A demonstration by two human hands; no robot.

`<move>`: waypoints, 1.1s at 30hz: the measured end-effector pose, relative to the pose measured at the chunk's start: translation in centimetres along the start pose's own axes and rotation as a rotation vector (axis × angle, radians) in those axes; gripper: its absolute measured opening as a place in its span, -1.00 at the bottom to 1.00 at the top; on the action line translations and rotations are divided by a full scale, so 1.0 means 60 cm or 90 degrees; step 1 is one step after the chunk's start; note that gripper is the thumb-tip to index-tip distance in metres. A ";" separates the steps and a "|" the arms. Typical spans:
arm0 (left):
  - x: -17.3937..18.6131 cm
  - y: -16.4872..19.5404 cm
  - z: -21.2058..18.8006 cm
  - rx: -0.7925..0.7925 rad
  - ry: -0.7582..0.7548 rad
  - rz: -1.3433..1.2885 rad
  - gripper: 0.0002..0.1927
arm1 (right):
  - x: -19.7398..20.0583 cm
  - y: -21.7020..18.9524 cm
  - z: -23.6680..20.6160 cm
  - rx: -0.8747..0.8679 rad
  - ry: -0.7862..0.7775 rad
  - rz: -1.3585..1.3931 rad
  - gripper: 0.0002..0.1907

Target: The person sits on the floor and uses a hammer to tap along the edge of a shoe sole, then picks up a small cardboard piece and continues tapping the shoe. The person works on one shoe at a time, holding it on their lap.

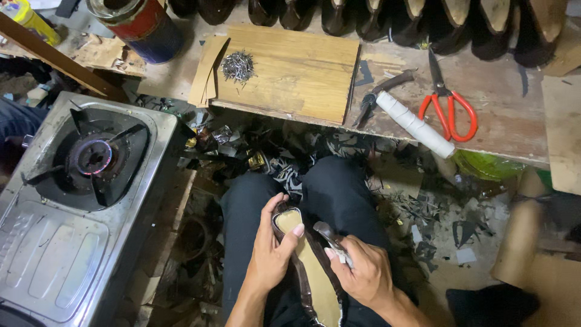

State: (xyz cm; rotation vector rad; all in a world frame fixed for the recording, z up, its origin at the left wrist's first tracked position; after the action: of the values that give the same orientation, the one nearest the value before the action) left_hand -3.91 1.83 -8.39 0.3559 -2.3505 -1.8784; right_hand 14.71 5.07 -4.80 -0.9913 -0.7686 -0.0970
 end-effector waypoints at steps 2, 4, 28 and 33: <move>0.000 0.002 0.000 -0.002 0.002 0.011 -0.29 | -0.001 0.001 0.000 -0.006 -0.004 0.005 -0.87; 0.001 0.002 -0.001 0.002 0.006 0.017 -0.29 | 0.000 0.000 0.001 0.001 0.000 -0.001 -0.87; -0.002 -0.004 0.005 -0.017 0.005 -0.004 -0.28 | 0.004 -0.004 0.004 0.008 -0.003 0.017 -0.80; -0.002 -0.009 0.005 -0.010 0.003 -0.008 -0.27 | 0.005 -0.004 0.005 0.012 -0.001 0.015 -0.81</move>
State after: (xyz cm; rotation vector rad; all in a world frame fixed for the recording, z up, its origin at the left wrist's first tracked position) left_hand -3.79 2.06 -9.00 0.3731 -2.3343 -1.8984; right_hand 14.67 5.24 -4.33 -0.9825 -0.7574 -0.0683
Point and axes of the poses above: each hand's wrist, its own z-axis towards the middle knuckle, its own x-axis out of the back of the hand, y = z × x, the point moved 6 cm from there along z, towards the middle knuckle, and after that the axes turned 4 degrees about -y, right-handed, at the moved point
